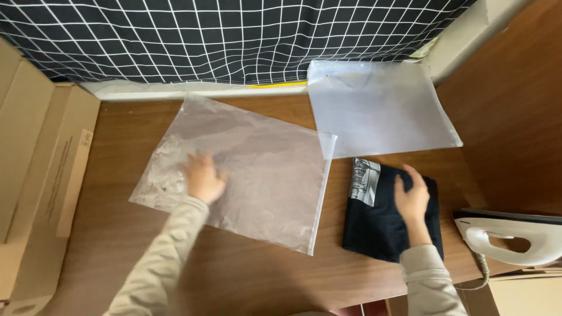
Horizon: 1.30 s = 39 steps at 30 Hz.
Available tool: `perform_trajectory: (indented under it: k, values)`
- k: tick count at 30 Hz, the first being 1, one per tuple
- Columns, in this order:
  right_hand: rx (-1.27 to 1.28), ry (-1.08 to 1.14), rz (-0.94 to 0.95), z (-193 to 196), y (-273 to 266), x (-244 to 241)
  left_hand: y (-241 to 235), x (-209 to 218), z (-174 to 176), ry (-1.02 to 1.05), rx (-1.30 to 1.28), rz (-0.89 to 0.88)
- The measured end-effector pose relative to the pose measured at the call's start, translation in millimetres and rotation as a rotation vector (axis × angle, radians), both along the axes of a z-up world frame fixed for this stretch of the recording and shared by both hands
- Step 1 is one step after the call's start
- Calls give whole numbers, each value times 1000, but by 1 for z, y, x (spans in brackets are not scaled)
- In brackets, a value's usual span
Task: The person places a cardboard box on a stack, then unpacks a black t-shirt from a plastic bag on a wooden table. They unfold the t-shirt, smooth it out, and hang it on a metal hanger on a clothing rack.
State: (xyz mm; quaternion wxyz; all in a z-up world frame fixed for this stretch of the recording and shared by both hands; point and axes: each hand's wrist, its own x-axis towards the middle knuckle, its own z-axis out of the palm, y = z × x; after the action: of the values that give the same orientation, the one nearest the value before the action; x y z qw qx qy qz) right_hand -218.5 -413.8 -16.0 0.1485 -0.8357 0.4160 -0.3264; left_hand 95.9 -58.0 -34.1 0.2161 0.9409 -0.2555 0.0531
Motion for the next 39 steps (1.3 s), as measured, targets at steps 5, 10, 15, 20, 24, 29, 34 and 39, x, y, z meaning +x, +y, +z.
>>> perform_trajectory:
  k: [5,10,15,20,24,29,34,39]
  values:
    - [167,3,169,8,48,46,-11,-120,39,220,331,-134]
    - [138,105,380,5,86,71,-5,-165,30,284,395,-201]
    - [16,42,486,14,101,85,7,-154,24,302,328,-255]
    - [-56,78,545,-4,88,96,32,-126,5,333,340,-335]
    - [-373,429,440,-25,68,107,59,-104,3,320,352,-276]
    - [-6,703,401,-14,75,119,93,-88,8,374,338,-135]
    - [429,689,450,22,103,118,116,-82,18,340,404,-67]
    - [915,441,533,11,109,122,146,-56,-22,264,437,60]
